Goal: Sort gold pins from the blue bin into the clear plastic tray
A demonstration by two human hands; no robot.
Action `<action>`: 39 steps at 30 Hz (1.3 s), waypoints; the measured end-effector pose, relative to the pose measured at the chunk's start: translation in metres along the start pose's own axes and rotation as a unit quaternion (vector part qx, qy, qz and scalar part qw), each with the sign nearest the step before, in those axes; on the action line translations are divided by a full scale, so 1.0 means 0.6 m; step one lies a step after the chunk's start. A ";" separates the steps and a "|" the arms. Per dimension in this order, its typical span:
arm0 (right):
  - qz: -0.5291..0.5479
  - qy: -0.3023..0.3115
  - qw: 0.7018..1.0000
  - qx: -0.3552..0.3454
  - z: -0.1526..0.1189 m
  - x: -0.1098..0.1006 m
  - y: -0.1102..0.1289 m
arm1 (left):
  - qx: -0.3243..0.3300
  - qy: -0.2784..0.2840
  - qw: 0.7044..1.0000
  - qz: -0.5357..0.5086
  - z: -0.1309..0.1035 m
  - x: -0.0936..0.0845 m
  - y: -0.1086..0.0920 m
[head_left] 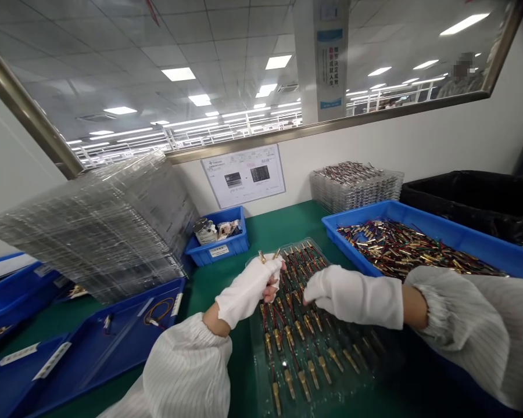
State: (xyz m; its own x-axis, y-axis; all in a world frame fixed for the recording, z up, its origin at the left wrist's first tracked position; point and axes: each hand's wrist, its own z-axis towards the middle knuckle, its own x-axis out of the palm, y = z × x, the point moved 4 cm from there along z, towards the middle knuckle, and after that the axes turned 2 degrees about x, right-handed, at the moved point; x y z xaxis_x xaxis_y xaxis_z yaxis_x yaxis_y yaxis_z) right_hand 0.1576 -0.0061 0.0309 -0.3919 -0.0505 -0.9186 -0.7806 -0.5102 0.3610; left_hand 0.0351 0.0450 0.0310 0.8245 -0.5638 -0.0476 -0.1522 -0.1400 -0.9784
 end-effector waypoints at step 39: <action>0.238 -0.178 0.951 0.082 -0.009 -0.074 0.040 | 0.242 0.023 0.876 0.416 -0.051 0.058 -0.037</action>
State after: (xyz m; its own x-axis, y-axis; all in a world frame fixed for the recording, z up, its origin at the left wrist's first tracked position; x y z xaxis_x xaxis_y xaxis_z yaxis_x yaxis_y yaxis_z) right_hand 0.1590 -0.0205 0.0794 -0.8376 0.0666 -0.5422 -0.5268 -0.3609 0.7696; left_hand 0.0507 0.0038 0.0572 0.5134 -0.3411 -0.7875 -0.4321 0.6900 -0.5806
